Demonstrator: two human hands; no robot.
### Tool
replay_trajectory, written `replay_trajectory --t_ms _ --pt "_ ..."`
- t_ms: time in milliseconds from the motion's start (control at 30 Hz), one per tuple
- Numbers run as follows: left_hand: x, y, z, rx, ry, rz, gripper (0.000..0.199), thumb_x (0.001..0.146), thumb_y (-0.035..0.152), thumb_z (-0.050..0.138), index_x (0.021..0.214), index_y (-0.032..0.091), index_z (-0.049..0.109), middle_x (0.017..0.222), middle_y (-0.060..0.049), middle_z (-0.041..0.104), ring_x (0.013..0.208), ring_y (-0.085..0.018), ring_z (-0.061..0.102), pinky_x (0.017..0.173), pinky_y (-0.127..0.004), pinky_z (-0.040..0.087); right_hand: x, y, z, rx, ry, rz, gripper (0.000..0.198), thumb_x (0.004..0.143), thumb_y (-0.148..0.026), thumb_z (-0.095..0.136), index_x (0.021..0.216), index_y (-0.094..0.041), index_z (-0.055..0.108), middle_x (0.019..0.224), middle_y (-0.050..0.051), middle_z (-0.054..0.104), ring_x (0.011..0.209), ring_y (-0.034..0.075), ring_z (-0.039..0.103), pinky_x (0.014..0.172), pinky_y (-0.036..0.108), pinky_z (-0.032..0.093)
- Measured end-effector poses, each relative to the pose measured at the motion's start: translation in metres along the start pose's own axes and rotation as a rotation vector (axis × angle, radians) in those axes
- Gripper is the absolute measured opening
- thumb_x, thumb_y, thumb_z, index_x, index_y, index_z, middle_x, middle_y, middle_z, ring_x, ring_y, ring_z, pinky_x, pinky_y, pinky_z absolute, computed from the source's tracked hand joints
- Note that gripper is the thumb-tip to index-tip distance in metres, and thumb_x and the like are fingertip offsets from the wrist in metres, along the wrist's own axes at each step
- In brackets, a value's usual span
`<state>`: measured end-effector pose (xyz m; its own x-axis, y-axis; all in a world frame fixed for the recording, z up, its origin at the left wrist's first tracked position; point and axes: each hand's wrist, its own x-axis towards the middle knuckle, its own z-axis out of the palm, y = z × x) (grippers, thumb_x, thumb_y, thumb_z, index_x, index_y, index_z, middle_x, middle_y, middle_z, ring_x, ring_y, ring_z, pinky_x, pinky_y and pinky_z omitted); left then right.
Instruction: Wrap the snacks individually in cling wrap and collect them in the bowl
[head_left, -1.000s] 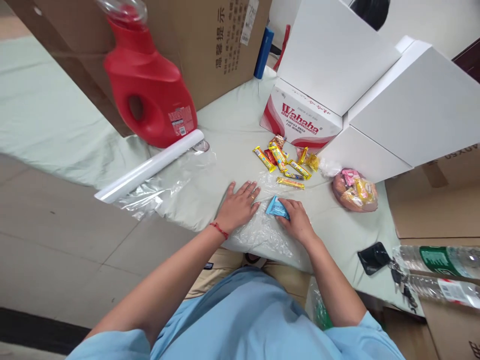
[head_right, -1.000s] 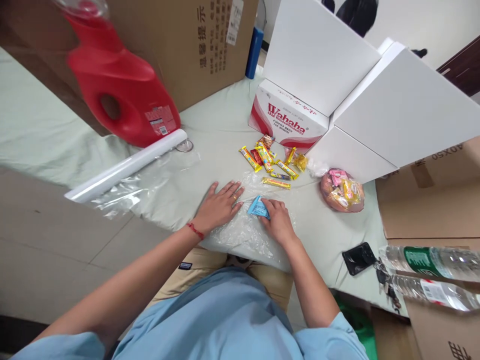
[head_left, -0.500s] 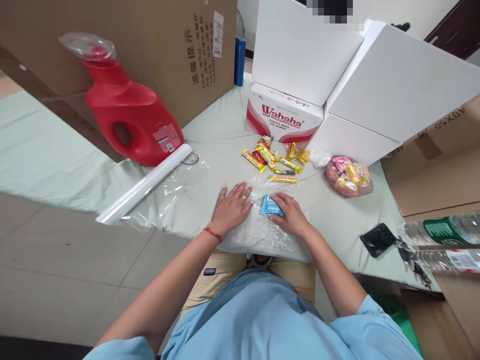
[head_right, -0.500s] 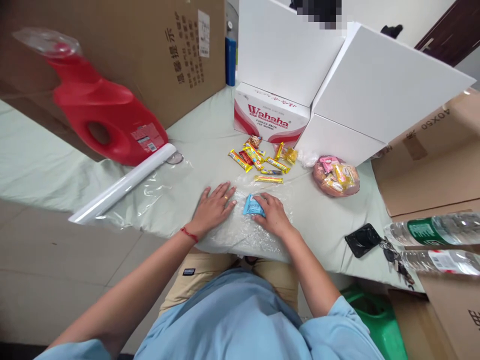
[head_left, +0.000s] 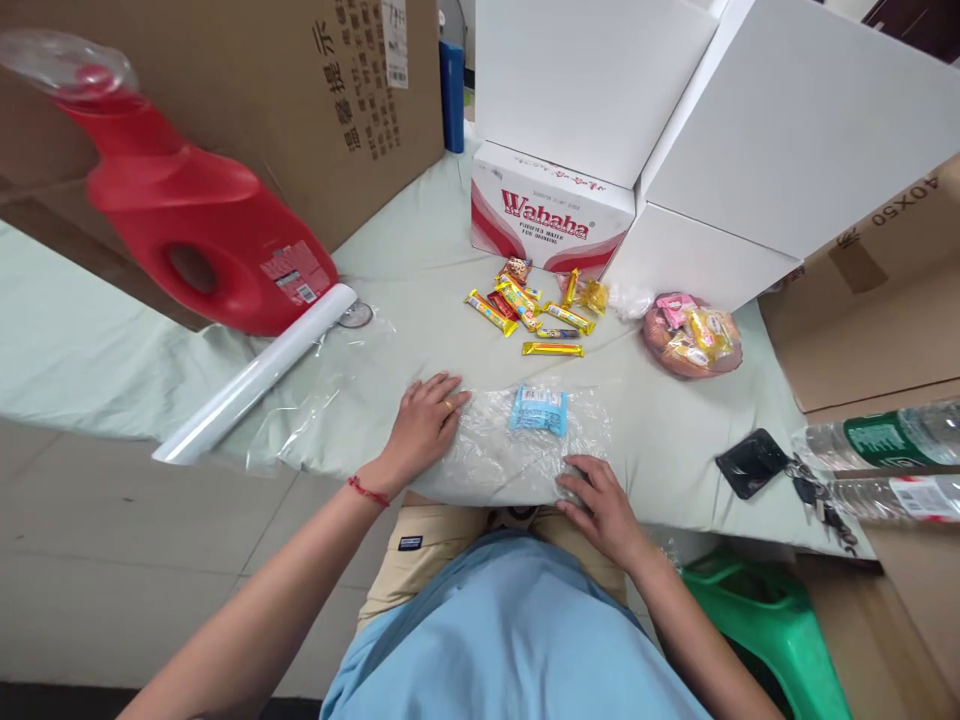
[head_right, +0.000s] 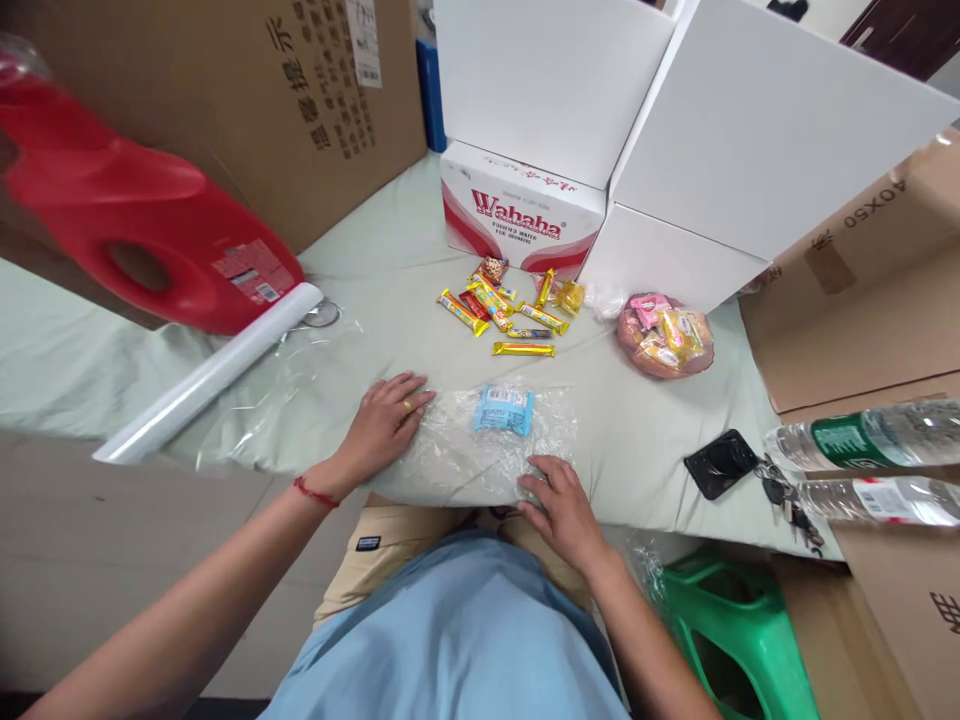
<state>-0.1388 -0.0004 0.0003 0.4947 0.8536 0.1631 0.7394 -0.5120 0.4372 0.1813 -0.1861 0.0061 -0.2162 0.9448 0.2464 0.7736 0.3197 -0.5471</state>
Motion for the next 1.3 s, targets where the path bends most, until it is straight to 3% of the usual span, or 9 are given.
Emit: replay_trajectory --t_ms 233,367,533,667,767,933,1100,1200,1300 --pt "-0.019 0.015 -0.021 -0.050 -0.104 0.328 0.075 0.076 0.013 0.048 0.145 0.035 0.065 0.159 0.001 0.059 0.161 -0.029 0.034 0.134 -0.062 0.018 0.050 0.001 -0.034 0.170 -0.036 0.002 0.024 0.107 -0.030 0.052 0.115 -0.030 0.075 0.125 0.009 0.075 0.116 0.025 0.072 0.100 0.044 0.061" --pt "-0.027 0.026 -0.022 -0.068 -0.182 0.403 0.064 0.089 0.028 0.054 0.152 0.031 0.058 0.152 -0.004 0.066 0.160 -0.032 0.035 0.134 -0.065 0.008 0.084 0.005 -0.055 0.198 -0.061 0.060 0.026 0.106 -0.036 0.052 0.107 -0.026 0.075 0.103 0.007 0.078 0.099 0.023 0.075 0.091 0.038 0.060" --pt "-0.018 0.029 -0.021 -0.086 -0.133 0.292 0.047 0.103 0.052 0.050 0.137 0.026 0.068 0.134 -0.008 0.075 0.148 -0.031 0.051 0.133 -0.064 0.006 0.112 0.014 -0.062 0.237 -0.104 0.205 0.027 0.101 -0.043 0.056 0.101 -0.024 0.075 0.094 0.005 0.079 0.082 0.021 0.071 0.078 0.033 0.055" --pt "0.004 0.030 -0.022 -0.082 -0.142 0.082 0.057 0.111 0.045 0.026 0.105 0.025 0.079 0.097 -0.006 0.080 0.110 -0.025 0.070 0.123 -0.057 0.031 0.116 0.023 -0.056 0.328 -0.097 0.304 0.029 0.097 -0.046 0.056 0.097 -0.022 0.073 0.074 0.000 0.071 0.063 0.016 0.062 0.067 0.029 0.049" --pt "0.021 0.037 -0.021 0.023 -0.160 -0.007 0.048 0.108 0.050 0.041 0.114 0.022 0.079 0.089 -0.009 0.078 0.096 -0.028 0.070 0.105 -0.052 0.043 0.114 0.026 -0.051 0.350 -0.095 0.321 0.030 0.097 -0.046 0.056 0.097 -0.022 0.073 0.071 -0.002 0.067 0.061 0.015 0.057 0.063 0.027 0.046" --pt "0.039 0.054 -0.021 0.075 -0.131 0.195 0.056 0.092 0.047 0.075 0.143 0.025 0.065 0.117 -0.012 0.073 0.114 -0.032 0.061 0.093 -0.045 0.043 0.111 0.027 -0.046 0.355 -0.113 0.303 0.033 0.096 -0.048 0.057 0.099 -0.020 0.074 0.074 0.000 0.067 0.062 0.015 0.052 0.061 0.026 0.041" --pt "0.049 0.059 -0.012 -0.042 -0.168 0.281 0.015 0.093 0.030 0.072 0.105 0.023 0.077 0.110 -0.010 0.074 0.114 -0.030 0.059 0.097 -0.046 0.040 0.110 0.030 -0.046 0.358 -0.103 0.306 0.034 0.097 -0.048 0.058 0.099 -0.020 0.075 0.081 0.002 0.071 0.066 0.015 0.054 0.065 0.027 0.042" --pt "0.054 0.054 -0.006 -0.307 -0.126 0.135 0.013 0.093 0.028 0.064 0.088 0.023 0.074 0.094 -0.006 0.075 0.103 -0.026 0.062 0.095 -0.043 0.043 0.110 0.032 -0.048 0.364 -0.098 0.306 0.033 0.096 -0.048 0.058 0.099 -0.020 0.076 0.083 0.003 0.073 0.068 0.016 0.055 0.067 0.027 0.043" --pt "0.063 0.044 -0.001 -0.634 -0.011 -0.187 0.015 0.086 0.035 0.066 0.084 0.021 0.072 0.086 -0.003 0.073 0.089 -0.022 0.063 0.086 -0.036 0.048 0.112 0.035 -0.048 0.401 -0.098 0.334 0.035 0.096 -0.050 0.060 0.100 -0.019 0.076 0.084 0.003 0.073 0.068 0.015 0.056 0.065 0.026 0.043"
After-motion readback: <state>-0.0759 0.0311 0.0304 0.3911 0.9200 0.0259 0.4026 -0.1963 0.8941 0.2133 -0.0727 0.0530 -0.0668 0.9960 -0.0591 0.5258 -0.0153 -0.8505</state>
